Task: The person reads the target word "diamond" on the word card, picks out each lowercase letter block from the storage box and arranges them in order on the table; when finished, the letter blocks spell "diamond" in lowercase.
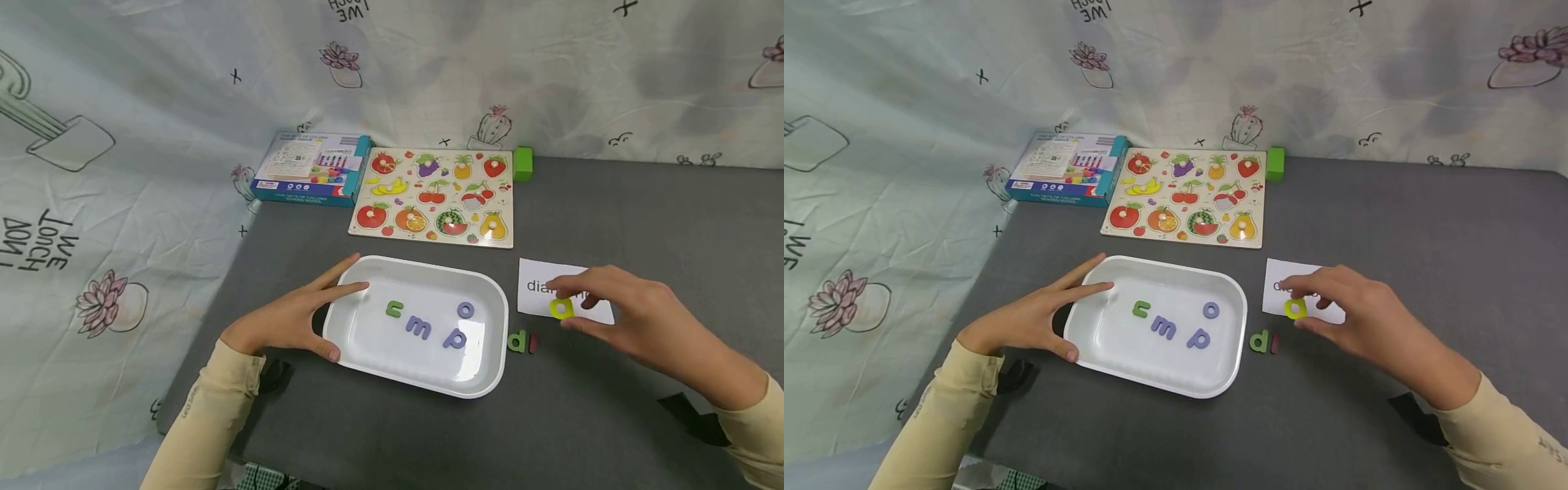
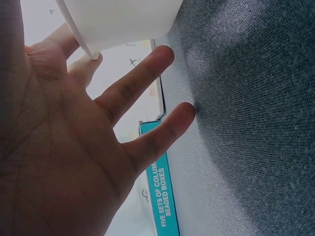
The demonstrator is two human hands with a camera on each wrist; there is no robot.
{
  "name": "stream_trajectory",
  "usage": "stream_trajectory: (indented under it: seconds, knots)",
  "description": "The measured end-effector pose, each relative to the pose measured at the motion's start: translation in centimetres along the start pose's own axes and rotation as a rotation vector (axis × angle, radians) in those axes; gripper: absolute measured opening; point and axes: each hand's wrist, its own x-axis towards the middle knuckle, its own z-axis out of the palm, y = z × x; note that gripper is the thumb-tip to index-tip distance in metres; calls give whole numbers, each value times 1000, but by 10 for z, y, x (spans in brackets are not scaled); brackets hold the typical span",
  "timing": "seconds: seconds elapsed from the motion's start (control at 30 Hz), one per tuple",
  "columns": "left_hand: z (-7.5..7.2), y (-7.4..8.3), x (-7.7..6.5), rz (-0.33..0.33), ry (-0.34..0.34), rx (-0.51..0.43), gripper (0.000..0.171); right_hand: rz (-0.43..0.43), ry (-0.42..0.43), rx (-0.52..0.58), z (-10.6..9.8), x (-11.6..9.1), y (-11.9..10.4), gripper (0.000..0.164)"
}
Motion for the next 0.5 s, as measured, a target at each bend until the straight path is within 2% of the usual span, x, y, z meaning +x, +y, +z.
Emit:
stream_trajectory:
  seconds: [0.17,0.33,0.5]
  knots:
    - [0,0,0,-2,2,-9,107,1,-8,65,22,-24,8,61]
    - [-1,1,0,-8,2,-15,107,25,-72,53,37,-40,11,58]
    - [0,1,0,-7,2,-17,107,53,-139,23,43,-44,11,77]
